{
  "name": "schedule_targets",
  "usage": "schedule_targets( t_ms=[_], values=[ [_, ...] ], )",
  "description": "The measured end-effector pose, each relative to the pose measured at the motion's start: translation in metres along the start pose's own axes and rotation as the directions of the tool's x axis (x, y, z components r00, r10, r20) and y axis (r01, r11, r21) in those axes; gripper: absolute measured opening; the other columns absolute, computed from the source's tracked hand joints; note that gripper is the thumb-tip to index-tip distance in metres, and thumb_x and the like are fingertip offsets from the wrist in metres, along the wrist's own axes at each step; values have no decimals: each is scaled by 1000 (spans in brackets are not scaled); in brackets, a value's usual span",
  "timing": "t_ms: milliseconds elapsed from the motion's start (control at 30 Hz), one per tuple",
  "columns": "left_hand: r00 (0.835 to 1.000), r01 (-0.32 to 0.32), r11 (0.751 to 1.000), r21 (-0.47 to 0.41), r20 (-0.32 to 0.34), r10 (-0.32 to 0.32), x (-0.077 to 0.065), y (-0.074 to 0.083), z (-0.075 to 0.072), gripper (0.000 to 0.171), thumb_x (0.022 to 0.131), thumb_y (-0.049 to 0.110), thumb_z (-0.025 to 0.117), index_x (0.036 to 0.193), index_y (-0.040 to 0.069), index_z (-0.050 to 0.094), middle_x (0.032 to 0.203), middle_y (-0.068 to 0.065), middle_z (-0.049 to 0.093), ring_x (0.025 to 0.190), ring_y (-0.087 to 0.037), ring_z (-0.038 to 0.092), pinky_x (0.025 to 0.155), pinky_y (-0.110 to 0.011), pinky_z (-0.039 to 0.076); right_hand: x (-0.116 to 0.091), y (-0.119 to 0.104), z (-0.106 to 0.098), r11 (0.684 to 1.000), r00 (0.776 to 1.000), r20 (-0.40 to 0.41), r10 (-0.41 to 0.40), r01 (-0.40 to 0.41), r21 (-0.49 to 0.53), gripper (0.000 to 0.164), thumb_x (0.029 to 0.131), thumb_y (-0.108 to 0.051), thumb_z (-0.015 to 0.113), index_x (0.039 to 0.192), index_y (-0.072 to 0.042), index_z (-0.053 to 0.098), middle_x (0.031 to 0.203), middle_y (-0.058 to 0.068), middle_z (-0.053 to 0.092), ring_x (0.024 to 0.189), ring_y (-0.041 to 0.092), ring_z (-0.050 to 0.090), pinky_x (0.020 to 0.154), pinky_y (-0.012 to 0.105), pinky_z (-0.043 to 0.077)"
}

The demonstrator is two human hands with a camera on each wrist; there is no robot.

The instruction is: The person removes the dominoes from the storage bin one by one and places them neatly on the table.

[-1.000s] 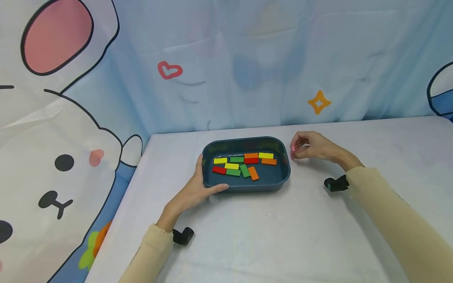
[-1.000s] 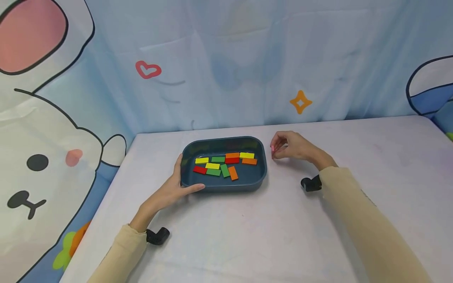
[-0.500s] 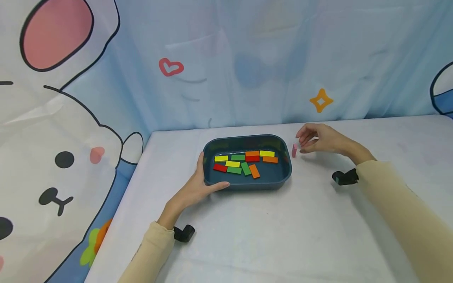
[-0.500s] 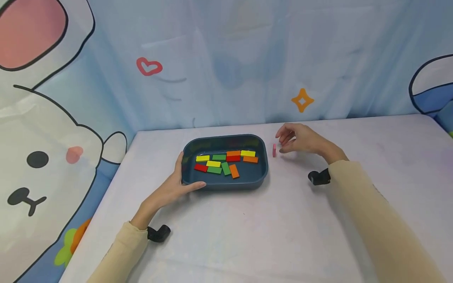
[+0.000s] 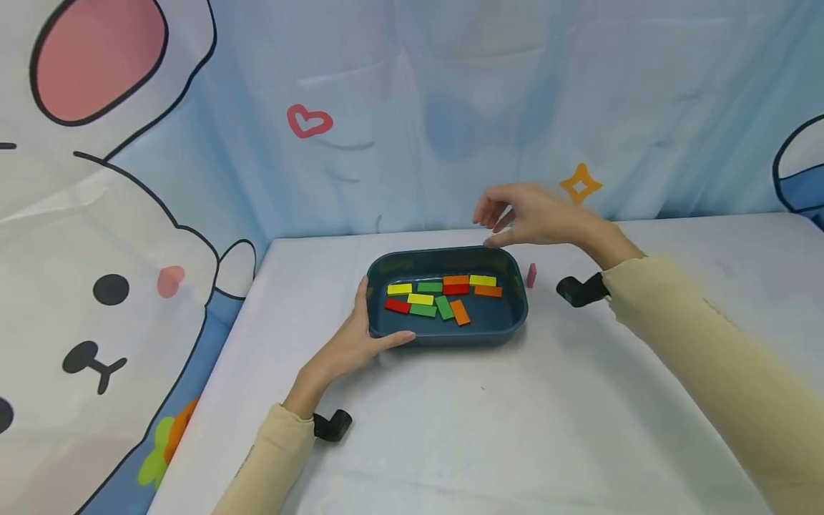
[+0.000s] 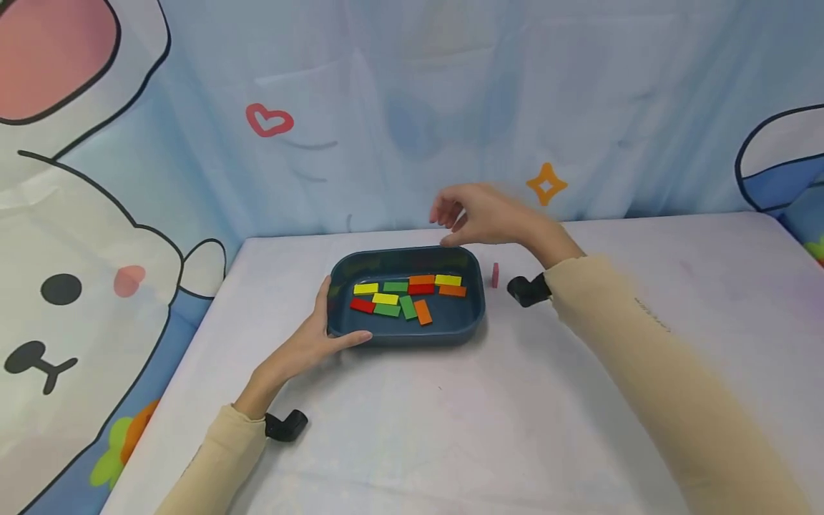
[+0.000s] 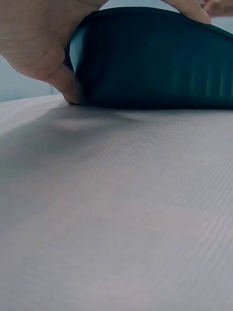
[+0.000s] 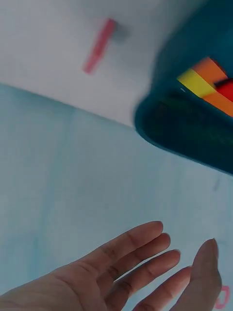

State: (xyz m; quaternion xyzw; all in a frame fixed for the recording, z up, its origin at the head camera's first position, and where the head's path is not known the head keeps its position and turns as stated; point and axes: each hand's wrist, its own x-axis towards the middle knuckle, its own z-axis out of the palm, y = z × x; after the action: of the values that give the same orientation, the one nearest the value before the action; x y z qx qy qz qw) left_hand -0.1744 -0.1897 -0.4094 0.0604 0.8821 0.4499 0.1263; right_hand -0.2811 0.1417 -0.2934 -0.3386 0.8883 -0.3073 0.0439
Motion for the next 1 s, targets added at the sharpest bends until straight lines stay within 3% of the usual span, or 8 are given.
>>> schedule_targets(
  t_ms=[100, 267, 433, 600, 867, 1000],
  values=[
    [1000, -2, 1000, -11, 3, 2, 2, 1, 3, 132, 85, 57, 82, 167, 23, -15, 176, -6, 2, 159, -32, 18, 123, -63, 24, 14, -14, 7, 996, 994, 79, -76, 79, -34, 24, 88, -1, 83, 108, -4, 70, 103, 8, 69, 97, 30, 68, 92, 49, 59],
    [1000, -1, 999, -40, 17, 2, 5, 6, 10, 130, 87, 53, 83, 167, 24, -16, 176, -4, 3, 159, -29, 18, 124, -60, 24, 29, -22, 22, 991, 974, 206, -94, 112, -75, 22, 88, 0, 83, 106, -3, 71, 104, 9, 71, 96, 27, 67, 90, 45, 60],
    [999, -21, 999, -37, 33, 22, 7, 10, 16, 133, 84, 61, 82, 167, 25, -16, 176, -3, 2, 159, -29, 17, 124, -59, 24, 35, -12, 41, 990, 952, 307, -15, 56, -126, 20, 89, -4, 83, 106, -4, 73, 103, 8, 72, 95, 26, 68, 90, 41, 59],
    [998, -43, 998, -46, 45, 45, 7, 11, 18, 135, 83, 65, 81, 167, 26, -17, 176, -2, 1, 159, -29, 16, 124, -60, 24, 35, 1, 56, 992, 916, 395, 75, -27, -125, 19, 91, 2, 78, 108, 1, 72, 103, 12, 71, 91, 24, 64, 87, 40, 59],
    [999, -16, 1000, -22, 30, 16, 4, 11, 17, 135, 82, 67, 80, 167, 26, -16, 176, -1, 0, 160, -29, 15, 124, -60, 23, 35, 4, 70, 958, 816, 511, 272, -180, -223, 19, 93, -7, 79, 111, -1, 74, 105, 9, 72, 85, 21, 67, 83, 36, 60],
    [999, -24, 999, -26, 33, 25, 4, 10, 16, 134, 82, 67, 80, 167, 28, -17, 176, -1, 1, 160, -28, 15, 124, -60, 23, 35, 3, 74, 944, 787, 529, 318, -211, -252, 18, 93, -13, 80, 106, -3, 74, 99, 8, 71, 80, 19, 67, 80, 33, 60]
  ],
)
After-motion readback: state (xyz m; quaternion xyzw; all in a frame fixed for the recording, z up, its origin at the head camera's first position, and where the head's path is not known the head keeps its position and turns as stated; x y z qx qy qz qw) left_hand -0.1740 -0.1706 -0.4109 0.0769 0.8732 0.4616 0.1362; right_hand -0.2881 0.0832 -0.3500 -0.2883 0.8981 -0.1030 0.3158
